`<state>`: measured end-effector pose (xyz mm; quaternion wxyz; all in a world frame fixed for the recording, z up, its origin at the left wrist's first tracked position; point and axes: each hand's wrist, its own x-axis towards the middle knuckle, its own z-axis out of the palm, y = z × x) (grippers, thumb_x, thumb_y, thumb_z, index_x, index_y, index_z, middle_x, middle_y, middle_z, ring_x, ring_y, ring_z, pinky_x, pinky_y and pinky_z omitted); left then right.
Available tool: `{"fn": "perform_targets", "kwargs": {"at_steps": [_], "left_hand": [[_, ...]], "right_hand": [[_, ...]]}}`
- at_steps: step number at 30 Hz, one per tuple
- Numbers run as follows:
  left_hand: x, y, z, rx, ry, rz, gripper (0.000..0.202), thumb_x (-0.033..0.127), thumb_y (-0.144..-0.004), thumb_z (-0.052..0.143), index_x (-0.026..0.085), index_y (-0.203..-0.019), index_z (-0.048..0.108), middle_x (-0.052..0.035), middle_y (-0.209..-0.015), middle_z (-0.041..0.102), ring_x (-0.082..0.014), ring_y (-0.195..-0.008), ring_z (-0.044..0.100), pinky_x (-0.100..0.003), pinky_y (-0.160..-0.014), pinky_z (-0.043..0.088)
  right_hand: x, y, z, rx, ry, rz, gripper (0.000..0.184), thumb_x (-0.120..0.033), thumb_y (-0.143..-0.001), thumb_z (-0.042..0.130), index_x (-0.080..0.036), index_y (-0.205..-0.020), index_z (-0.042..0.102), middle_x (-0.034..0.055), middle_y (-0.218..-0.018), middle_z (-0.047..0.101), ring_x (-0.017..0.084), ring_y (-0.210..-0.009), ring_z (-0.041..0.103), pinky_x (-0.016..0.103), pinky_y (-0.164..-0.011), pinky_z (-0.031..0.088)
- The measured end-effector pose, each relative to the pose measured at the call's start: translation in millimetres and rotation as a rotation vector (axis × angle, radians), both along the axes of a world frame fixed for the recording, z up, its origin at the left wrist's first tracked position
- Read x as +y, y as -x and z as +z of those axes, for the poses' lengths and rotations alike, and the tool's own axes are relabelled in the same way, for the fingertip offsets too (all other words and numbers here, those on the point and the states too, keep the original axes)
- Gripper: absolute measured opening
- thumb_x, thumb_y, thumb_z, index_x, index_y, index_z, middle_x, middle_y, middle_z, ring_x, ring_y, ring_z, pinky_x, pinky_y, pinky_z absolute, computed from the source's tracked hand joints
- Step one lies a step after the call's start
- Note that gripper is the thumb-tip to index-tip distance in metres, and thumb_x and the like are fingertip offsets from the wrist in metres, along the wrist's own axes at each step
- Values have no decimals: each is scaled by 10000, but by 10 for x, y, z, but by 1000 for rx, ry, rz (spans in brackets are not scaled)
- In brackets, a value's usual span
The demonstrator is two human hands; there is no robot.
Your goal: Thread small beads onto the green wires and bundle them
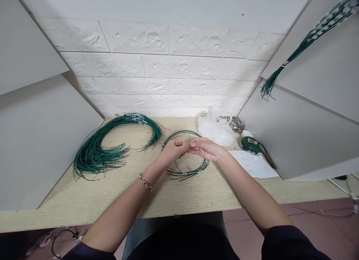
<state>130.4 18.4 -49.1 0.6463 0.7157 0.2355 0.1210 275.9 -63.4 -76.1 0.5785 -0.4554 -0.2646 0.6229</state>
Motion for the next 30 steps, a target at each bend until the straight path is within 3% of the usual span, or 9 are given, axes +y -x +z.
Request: {"fn": "perform_targets", "kwargs": {"at_steps": [6, 17, 30], "left_hand": [[-15, -6, 19, 41, -70, 5, 237, 318, -659, 533, 153, -503, 465, 44, -448, 377, -58, -429, 309, -215, -436, 223], [-15, -10, 14, 68, -200, -40, 206, 293, -655, 491, 155, -506, 454, 45, -471, 340, -64, -452, 273, -222, -444, 186], [68, -12, -94, 71, -382, -159, 268, 341, -722, 483, 147, -542, 522, 46, -474, 273, -70, -458, 221, -240, -443, 127]], "right_hand": [[-14, -4, 25, -59, 5, -16, 134, -173, -611, 706, -98, -685, 623, 42, -691, 637, 116, -706, 622, 221, -760, 513], [-39, -6, 75, -96, 46, 38, 102, -170, -625, 687, -113, -690, 634, 51, -698, 657, 108, -661, 623, 183, -643, 524], [-78, -25, 120, -346, 138, 103, 132, -251, -641, 660, -148, -682, 587, 26, -692, 638, 128, -701, 635, 187, -550, 495]]}}
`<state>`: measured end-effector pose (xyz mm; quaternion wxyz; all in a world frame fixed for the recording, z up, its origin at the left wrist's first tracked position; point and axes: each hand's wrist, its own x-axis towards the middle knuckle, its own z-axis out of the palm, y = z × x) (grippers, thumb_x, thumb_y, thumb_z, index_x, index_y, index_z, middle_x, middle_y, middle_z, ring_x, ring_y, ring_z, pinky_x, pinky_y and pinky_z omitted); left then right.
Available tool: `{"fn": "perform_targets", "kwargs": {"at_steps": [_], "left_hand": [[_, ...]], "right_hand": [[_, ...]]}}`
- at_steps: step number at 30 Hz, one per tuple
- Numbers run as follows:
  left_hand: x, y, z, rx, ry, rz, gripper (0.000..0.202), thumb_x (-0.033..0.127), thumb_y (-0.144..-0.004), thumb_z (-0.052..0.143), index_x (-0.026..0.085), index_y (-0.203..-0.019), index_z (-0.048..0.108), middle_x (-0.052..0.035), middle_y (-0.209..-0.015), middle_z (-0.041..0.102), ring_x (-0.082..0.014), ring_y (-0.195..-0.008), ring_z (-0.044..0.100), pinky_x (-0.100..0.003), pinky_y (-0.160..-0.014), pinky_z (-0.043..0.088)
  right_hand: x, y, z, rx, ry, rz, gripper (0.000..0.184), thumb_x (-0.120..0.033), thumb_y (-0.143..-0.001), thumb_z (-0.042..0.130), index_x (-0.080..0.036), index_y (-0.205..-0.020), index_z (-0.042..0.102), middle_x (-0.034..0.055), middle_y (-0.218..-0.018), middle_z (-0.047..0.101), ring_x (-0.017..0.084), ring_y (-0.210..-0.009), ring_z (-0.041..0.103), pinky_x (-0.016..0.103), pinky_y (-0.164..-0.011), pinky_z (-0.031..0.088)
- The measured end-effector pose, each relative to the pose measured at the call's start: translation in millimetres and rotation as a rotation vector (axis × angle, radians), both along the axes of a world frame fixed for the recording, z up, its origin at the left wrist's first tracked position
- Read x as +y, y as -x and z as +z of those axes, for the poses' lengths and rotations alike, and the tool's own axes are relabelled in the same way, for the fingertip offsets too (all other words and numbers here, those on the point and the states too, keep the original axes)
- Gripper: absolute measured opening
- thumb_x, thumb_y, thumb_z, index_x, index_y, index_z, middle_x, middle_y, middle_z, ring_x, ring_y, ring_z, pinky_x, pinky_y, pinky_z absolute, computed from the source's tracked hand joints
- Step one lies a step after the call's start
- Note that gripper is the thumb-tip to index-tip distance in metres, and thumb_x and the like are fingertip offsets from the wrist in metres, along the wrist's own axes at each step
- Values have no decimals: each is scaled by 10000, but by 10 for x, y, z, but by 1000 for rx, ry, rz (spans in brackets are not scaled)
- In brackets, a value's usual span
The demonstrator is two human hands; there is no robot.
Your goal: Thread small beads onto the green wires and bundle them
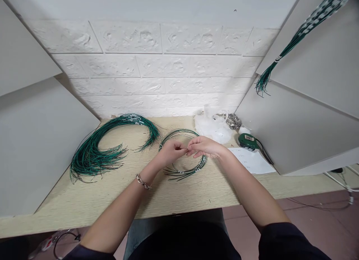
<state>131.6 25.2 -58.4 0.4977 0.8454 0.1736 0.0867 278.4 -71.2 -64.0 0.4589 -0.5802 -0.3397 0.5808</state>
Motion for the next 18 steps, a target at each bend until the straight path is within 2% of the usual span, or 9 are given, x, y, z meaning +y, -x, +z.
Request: {"fn": "perform_targets", "kwargs": {"at_steps": [6, 18], "left_hand": [[8, 1, -22, 8, -55, -55, 290, 338, -733, 479, 157, -508, 447, 42, -495, 268, -74, -476, 230, -239, -455, 145], [6, -5, -26, 27, -107, -71, 269, 326, -747, 467, 146, -555, 522, 42, -497, 311, -77, -480, 250, -233, -465, 168]], "right_hand": [[-18, 6, 48, -113, 47, 45, 142, -254, -649, 659, -140, -687, 584, 46, -685, 645, 127, -680, 630, 187, -553, 491], [-13, 8, 57, -192, 59, 75, 192, -300, -654, 663, -137, -728, 598, 40, -694, 633, 117, -682, 617, 170, -545, 485]]}}
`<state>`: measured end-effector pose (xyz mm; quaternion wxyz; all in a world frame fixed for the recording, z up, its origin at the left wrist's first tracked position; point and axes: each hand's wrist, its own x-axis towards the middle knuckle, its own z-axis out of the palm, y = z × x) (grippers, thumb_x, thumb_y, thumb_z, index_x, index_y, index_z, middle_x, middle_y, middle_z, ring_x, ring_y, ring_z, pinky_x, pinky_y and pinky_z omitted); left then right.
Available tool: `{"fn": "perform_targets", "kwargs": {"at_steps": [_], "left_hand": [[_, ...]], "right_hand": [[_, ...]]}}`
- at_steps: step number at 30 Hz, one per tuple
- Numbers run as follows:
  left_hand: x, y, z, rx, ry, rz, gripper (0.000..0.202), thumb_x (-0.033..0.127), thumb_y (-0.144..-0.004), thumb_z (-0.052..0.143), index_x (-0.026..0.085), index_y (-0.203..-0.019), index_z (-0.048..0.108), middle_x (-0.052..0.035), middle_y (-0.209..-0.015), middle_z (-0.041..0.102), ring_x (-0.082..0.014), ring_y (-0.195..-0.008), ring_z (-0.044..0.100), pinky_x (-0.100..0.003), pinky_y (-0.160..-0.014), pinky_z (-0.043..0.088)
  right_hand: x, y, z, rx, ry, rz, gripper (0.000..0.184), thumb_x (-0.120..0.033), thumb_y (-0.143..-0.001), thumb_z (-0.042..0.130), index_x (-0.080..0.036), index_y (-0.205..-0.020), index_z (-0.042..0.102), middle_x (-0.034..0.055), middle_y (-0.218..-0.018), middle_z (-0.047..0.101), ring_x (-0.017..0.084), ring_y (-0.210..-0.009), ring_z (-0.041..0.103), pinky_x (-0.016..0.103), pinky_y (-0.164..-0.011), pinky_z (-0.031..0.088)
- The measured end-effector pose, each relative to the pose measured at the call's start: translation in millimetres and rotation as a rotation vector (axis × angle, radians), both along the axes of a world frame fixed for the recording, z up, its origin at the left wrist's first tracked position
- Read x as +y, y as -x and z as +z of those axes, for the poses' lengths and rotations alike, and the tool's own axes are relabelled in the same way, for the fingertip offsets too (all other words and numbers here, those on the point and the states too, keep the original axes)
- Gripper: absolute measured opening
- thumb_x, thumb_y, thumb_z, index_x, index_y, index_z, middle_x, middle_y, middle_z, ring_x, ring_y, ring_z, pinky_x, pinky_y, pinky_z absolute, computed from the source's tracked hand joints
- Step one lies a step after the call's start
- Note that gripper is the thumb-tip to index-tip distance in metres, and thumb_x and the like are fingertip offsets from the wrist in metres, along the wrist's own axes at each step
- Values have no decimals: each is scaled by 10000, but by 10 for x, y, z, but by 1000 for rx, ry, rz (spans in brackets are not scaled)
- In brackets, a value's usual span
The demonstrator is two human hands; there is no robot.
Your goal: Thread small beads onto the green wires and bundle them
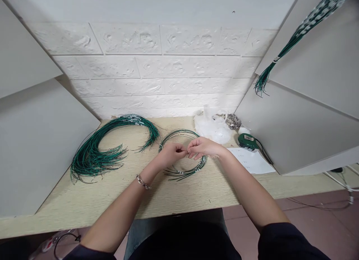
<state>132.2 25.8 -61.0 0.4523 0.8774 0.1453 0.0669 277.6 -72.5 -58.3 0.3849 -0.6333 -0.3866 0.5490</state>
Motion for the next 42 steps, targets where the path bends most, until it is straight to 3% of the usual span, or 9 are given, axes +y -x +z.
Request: {"fn": "perform_targets", "kwargs": {"at_steps": [6, 12, 19, 23, 26, 29, 34, 38, 42], "left_hand": [[13, -3, 17, -6, 51, 109, 272, 356, -732, 511, 143, -583, 592, 37, -474, 380, -79, -458, 300, -223, -443, 196], [-13, -14, 57, -35, 302, 186, 250, 362, -699, 572, 143, -603, 642, -6, -545, 579, -72, -411, 380, -211, -417, 266], [-23, 2, 74, -83, 442, 290, 283, 390, -690, 601, 123, -619, 658, -20, -545, 597, -49, -383, 378, -197, -411, 271], [6, -12, 57, -178, 555, 317, 245, 366, -667, 634, 134, -741, 662, -5, -573, 601, -41, -377, 385, -192, -402, 270], [30, -23, 41, -281, 658, 360, 244, 374, -659, 643, 139, -722, 623, 3, -583, 599, -40, -394, 410, -185, -416, 297], [46, -22, 32, -387, 714, 423, 258, 378, -638, 660, 134, -661, 580, 6, -578, 588, -53, -457, 463, -176, -452, 337], [27, -17, 37, -497, 781, 529, 281, 383, -634, 665, 128, -686, 559, -9, -610, 599, -80, -538, 525, -193, -516, 405], [17, -24, 47, -526, 821, 566, 286, 365, -623, 674, 126, -715, 547, -27, -661, 617, -91, -575, 553, -212, -555, 438], [33, -21, 51, -514, 833, 553, 303, 371, -613, 678, 128, -727, 538, -40, -707, 630, -105, -607, 570, -223, -568, 443]], "right_hand": [[34, -23, -55, 50, -77, -84, 175, -298, -644, 660, -140, -700, 608, 26, -659, 618, 100, -629, 595, 189, -551, 489], [66, -40, -100, -12, -210, -78, 181, -321, -672, 630, -147, -722, 625, 2, -609, 589, 81, -563, 544, 210, -550, 467], [94, 26, -122, -8, -444, -109, 239, -359, -676, 630, -130, -745, 640, 16, -692, 600, 81, -637, 518, 223, -628, 422], [120, 148, -104, 140, -476, -316, 299, -438, -669, 616, -159, -774, 602, 4, -754, 584, 73, -595, 511, 247, -627, 441], [148, 276, -107, 281, -474, -499, 332, -502, -658, 598, -183, -708, 518, -32, -655, 513, 72, -505, 460, 257, -544, 436], [177, 383, -149, 191, -404, -434, 356, -524, -653, 590, -181, -656, 496, -35, -560, 458, 89, -481, 443, 259, -503, 408], [238, 501, -235, -185, -368, -271, 300, -428, -594, 670, -155, -672, 574, 3, -628, 555, 111, -575, 499, 251, -549, 380], [281, 576, -250, -109, -364, -221, 225, -358, -630, 628, -146, -688, 578, 1, -592, 570, 109, -541, 526, 244, -531, 404], [265, 595, -217, 33, -331, -219, 222, -359, -659, 585, -157, -698, 501, -30, -530, 535, 81, -394, 479, 214, -402, 392]]}}
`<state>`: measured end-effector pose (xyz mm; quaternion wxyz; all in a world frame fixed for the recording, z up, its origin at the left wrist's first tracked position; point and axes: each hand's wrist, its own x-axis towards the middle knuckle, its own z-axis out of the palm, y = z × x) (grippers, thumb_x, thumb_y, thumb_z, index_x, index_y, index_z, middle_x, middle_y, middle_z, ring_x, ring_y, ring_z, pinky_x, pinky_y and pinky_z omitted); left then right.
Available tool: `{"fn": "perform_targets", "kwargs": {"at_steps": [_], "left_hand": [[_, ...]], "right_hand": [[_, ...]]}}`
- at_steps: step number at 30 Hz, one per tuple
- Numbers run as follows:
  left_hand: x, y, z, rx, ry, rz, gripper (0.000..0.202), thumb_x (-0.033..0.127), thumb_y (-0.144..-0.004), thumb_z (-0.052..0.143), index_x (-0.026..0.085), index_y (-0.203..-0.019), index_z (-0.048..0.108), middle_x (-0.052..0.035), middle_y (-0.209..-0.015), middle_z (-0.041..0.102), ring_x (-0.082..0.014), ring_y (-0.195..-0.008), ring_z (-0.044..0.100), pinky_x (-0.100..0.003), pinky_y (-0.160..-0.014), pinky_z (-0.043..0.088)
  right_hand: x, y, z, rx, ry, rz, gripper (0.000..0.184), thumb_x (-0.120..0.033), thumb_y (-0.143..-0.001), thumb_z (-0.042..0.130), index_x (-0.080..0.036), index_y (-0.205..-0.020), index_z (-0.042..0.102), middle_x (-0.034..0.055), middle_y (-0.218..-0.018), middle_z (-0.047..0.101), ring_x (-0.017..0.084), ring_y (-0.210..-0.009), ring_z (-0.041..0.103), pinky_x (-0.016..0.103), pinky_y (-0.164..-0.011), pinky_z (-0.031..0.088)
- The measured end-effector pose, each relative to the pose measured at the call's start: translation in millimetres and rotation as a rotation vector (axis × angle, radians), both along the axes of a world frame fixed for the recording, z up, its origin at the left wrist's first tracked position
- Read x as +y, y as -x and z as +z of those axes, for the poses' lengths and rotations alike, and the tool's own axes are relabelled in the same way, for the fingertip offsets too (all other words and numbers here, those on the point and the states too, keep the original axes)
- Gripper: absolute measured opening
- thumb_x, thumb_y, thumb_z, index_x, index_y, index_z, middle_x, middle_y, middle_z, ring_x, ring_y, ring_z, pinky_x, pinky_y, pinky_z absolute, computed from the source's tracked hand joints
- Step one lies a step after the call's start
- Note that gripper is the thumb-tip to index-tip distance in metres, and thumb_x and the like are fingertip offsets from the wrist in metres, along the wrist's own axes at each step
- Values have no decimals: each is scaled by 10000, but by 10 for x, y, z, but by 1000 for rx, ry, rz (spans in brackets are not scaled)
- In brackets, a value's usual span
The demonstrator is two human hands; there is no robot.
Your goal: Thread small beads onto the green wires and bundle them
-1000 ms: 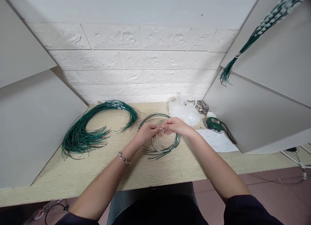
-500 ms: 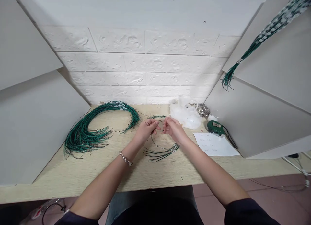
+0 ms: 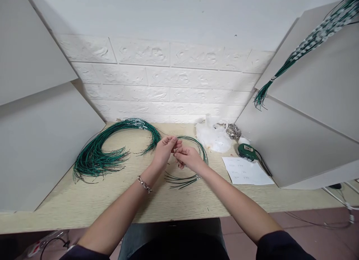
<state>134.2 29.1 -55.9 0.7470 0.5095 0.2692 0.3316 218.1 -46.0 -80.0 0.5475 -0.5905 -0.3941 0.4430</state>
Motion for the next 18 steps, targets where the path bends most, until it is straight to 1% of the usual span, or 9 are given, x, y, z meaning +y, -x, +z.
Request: {"fn": "perform_targets", "kwargs": {"at_steps": [2, 5, 7, 10, 12, 14, 18], "left_hand": [[8, 7, -2, -5, 24, -23, 300, 372, -619, 673, 131, -729, 532, -48, -739, 635, -112, -639, 580, -223, -579, 440], [22, 22, -15, -25, 67, -55, 286, 372, -632, 656, 140, -742, 531, -56, -804, 635, -120, -690, 589, -212, -567, 420], [40, 30, -27, -25, 71, -73, 268, 363, -633, 652, 143, -740, 544, -33, -797, 619, -92, -658, 564, -187, -530, 388], [73, 39, -36, -16, 77, -80, 240, 332, -630, 664, 134, -711, 556, 16, -694, 551, -34, -550, 465, -150, -466, 327], [87, 43, -31, -26, 95, -101, 230, 314, -631, 670, 127, -682, 546, 34, -630, 492, -20, -507, 406, -137, -438, 296], [90, 45, -18, -43, 108, -138, 228, 309, -638, 667, 123, -669, 540, 39, -604, 457, -17, -489, 377, -128, -423, 283], [80, 44, 14, -76, 131, -185, 227, 309, -649, 664, 119, -692, 547, 28, -634, 475, -13, -481, 372, -116, -402, 278]], "right_hand": [[-28, -12, 29, -7, -12, 6, 230, -369, -672, 575, -166, -690, 466, -36, -546, 535, 59, -357, 438, 189, -349, 345], [-67, -44, 74, -31, -27, -7, 229, -380, -697, 553, -176, -701, 449, -44, -555, 527, 35, -346, 376, 165, -324, 265], [-81, -70, 100, -12, -38, -37, 238, -392, -698, 553, -180, -709, 446, -57, -531, 490, 32, -357, 347, 163, -330, 228], [-91, -116, 133, 35, -66, -118, 275, -426, -676, 574, -183, -722, 455, -73, -497, 405, 38, -379, 318, 175, -348, 199], [-102, -147, 154, 26, -100, -162, 294, -449, -667, 584, -180, -730, 483, -76, -491, 369, 40, -390, 288, 187, -364, 187], [-119, -174, 175, -22, -140, -179, 303, -455, -655, 602, -174, -732, 520, -68, -502, 380, 41, -408, 270, 196, -386, 191], [-146, -205, 198, -120, -175, -186, 301, -444, -627, 638, -158, -695, 576, -41, -542, 444, 52, -460, 311, 206, -434, 235]]}}
